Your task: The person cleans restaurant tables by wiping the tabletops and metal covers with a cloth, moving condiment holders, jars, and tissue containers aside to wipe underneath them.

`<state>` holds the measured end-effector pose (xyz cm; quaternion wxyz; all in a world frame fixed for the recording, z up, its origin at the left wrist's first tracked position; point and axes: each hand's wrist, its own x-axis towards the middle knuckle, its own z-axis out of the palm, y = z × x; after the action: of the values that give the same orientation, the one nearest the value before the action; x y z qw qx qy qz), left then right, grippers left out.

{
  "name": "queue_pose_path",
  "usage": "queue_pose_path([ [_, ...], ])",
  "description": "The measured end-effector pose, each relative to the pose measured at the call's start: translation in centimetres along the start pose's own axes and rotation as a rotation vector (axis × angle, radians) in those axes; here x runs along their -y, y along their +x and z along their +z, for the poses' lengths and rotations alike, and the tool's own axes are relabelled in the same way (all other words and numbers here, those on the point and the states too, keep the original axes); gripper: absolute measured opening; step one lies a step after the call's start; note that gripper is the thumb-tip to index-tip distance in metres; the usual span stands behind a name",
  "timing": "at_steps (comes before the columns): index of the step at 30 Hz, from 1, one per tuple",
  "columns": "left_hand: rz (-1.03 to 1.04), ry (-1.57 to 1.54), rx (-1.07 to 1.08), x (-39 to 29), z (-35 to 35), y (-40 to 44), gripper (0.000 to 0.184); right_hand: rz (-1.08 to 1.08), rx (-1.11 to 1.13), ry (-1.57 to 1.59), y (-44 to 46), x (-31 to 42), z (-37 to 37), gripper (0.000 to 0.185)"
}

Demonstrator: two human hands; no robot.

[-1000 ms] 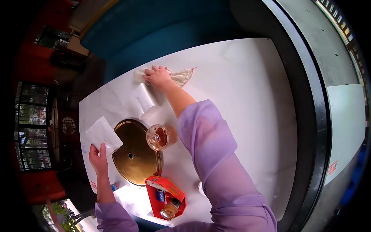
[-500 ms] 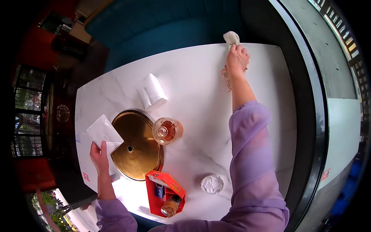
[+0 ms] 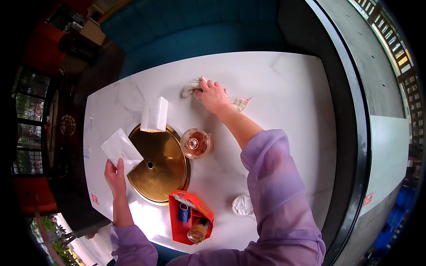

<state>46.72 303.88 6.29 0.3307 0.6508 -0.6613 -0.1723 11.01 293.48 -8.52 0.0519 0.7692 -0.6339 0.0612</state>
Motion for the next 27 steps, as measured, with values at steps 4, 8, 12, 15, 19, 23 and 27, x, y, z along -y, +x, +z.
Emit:
queue_pose_path([
  [4,-0.03,-0.004,-0.034,0.4,-0.6,-0.2,0.019,0.601,-0.091,-0.04,-0.9,-8.0,0.8,0.035],
  [8,0.0,-0.002,-0.011,0.5,-0.1,-0.4,0.019,0.399,-0.182,0.061,-2.3,-8.3,0.3,0.03],
  [12,0.036,0.021,0.073,-1.1,0.8,0.2,0.021,0.121,-0.187,0.18,-2.8,-7.4,1.1,0.034],
  [15,0.025,0.144,0.148,-2.2,0.4,0.4,0.024,0.485,-0.326,0.012,-1.8,-12.6,3.2,0.056],
  [19,0.037,0.104,0.114,-1.3,0.7,0.2,0.024,0.952,-0.157,-0.073,-6.3,-22.0,0.8,0.046],
  [23,-0.025,0.089,0.139,-1.2,1.4,-0.6,0.027,1.143,-0.038,-0.102,-12.7,-27.7,-1.4,0.043],
  [27,0.059,0.052,0.108,-2.6,2.5,-1.4,0.021,1.243,0.053,-0.25,-16.6,-28.3,-1.3,0.054],
])
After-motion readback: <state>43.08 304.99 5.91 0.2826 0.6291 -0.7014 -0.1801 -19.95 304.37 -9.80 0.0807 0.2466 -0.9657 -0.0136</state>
